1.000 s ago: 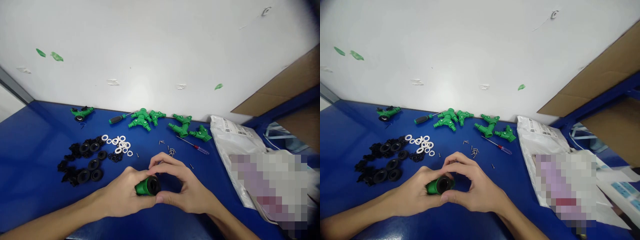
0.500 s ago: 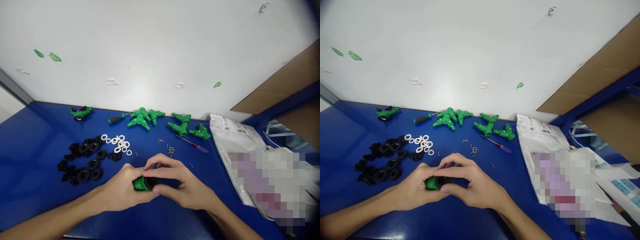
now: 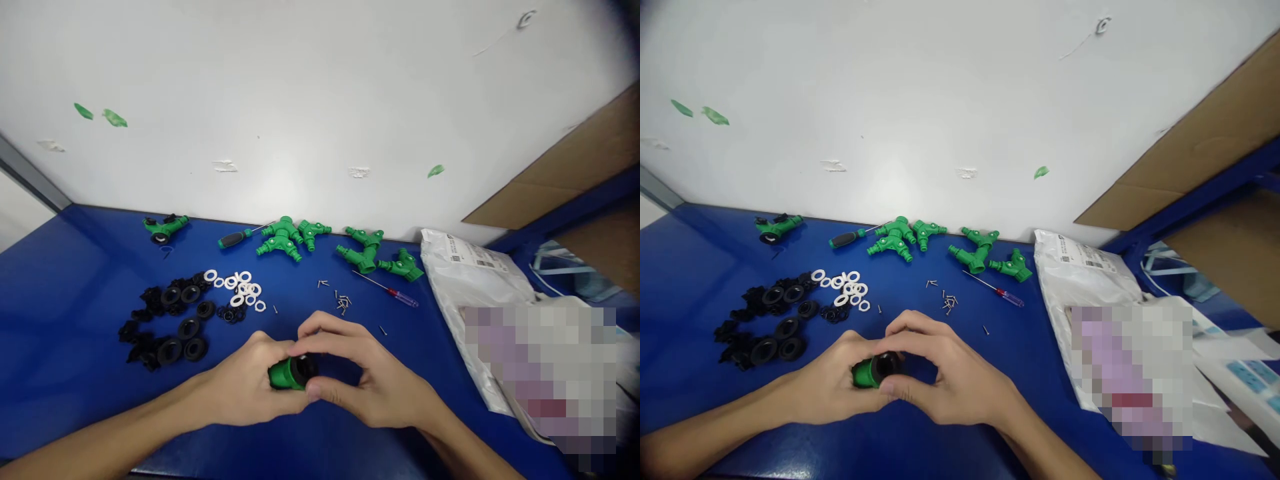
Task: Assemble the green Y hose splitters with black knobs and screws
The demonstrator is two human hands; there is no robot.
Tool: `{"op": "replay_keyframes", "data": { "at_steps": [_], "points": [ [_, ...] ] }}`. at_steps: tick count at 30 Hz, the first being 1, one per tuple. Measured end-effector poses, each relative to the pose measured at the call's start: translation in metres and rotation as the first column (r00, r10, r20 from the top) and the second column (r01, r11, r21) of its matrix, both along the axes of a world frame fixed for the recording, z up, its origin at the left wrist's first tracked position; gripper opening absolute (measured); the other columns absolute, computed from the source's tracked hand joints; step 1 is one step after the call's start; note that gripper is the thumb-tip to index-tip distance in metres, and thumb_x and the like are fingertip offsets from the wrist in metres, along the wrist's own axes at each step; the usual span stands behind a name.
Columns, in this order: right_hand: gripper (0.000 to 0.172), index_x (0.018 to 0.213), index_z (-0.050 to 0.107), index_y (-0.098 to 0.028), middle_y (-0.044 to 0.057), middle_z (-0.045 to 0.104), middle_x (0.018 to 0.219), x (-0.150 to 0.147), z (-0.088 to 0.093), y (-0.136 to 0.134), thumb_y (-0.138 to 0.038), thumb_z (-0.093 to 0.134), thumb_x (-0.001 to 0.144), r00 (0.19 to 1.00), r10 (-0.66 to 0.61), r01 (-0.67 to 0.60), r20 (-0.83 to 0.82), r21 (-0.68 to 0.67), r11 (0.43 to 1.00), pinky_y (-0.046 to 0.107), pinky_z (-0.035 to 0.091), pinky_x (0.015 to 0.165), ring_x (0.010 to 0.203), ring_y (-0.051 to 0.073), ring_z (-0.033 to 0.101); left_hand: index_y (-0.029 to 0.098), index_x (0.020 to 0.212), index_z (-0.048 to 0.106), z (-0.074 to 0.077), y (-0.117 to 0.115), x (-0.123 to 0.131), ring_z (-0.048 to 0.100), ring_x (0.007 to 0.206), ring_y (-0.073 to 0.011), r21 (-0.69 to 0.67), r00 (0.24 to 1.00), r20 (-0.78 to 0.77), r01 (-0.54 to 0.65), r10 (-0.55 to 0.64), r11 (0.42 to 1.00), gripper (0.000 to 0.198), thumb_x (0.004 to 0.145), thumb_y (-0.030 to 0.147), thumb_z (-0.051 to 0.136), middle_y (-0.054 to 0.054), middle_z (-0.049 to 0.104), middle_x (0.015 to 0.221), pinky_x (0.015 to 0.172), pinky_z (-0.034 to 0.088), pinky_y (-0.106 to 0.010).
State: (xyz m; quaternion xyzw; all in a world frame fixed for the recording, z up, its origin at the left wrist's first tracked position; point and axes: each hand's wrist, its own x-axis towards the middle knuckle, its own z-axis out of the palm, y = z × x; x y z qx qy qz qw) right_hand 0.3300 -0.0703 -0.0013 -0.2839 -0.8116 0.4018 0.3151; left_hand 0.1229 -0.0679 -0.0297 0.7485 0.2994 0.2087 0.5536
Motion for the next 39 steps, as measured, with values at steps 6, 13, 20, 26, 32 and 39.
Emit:
{"op": "replay_keyframes", "data": {
  "at_steps": [6,13,20,26,32,39],
  "points": [
    [0.019,0.109,0.072,-0.021,0.005,0.062,0.099,0.000,-0.003,0.004,-0.027,0.068,0.092,0.999,-0.012,0.012,-0.045,0.005,1.000,0.027,0.052,0.075,0.084,0.014,0.062,0.013,0.079,0.066,0.001,-0.001,0.002,0.031,0.046,-0.0060,0.033,0.999,-0.012,-0.048,0.048,0.998,0.010,0.082,0.022,0.063,0.009,0.034,0.053,0.043,0.027,-0.020],
    [0.012,0.098,0.074,-0.017,0.008,0.068,0.097,-0.031,-0.016,0.048,-0.018,0.064,0.093,0.951,-0.191,0.134,0.241,0.235,0.963,0.034,0.052,0.081,0.088,0.019,0.065,0.014,0.072,0.068,-0.006,-0.008,0.008,0.043,0.045,-0.0073,0.111,0.999,0.009,-0.035,0.035,0.993,0.012,0.068,0.023,0.074,0.005,0.054,0.052,0.047,0.037,-0.021],
    [0.011,0.087,0.072,-0.014,0.010,0.068,0.099,-0.061,-0.022,0.076,-0.012,0.063,0.092,0.861,-0.089,-0.080,0.501,0.305,0.949,0.040,0.051,0.086,0.092,0.023,0.062,0.017,0.062,0.058,-0.003,-0.008,0.008,0.037,0.045,-0.0077,0.065,0.996,-0.059,-0.057,0.061,0.996,0.018,0.070,0.026,0.072,0.008,0.043,0.047,0.045,0.033,-0.022],
    [0.009,0.092,0.066,-0.016,0.008,0.069,0.099,-0.041,-0.004,0.062,-0.017,0.058,0.096,0.971,-0.096,0.059,0.219,0.169,0.984,0.029,0.054,0.074,0.086,0.016,0.065,0.019,0.062,0.050,-0.002,-0.004,0.004,0.041,0.045,-0.0085,-0.010,0.993,-0.086,-0.084,0.082,0.996,0.026,0.075,0.031,0.069,0.006,0.050,0.050,0.046,0.035,-0.023],
    [0.006,0.091,0.071,-0.018,0.006,0.074,0.091,-0.010,0.003,0.020,-0.014,0.069,0.088,0.967,-0.195,0.184,-0.165,-0.075,0.980,0.026,0.055,0.067,0.081,0.015,0.068,0.021,0.066,0.042,0.001,0.001,0.002,0.034,0.046,-0.0077,-0.102,0.989,-0.065,-0.140,0.133,0.985,0.028,0.083,0.031,0.062,0.009,0.037,0.052,0.044,0.030,-0.022],
    [0.009,0.091,0.077,-0.018,0.008,0.074,0.093,-0.007,-0.009,0.005,-0.013,0.069,0.089,0.975,-0.099,0.113,-0.197,0.060,0.992,0.030,0.059,0.073,0.083,0.016,0.070,0.019,0.074,0.050,0.000,0.002,0.003,0.034,0.049,-0.0075,-0.075,0.996,-0.018,-0.087,0.086,0.993,0.016,0.084,0.025,0.060,0.009,0.039,0.055,0.047,0.031,-0.022]
  ]
}}
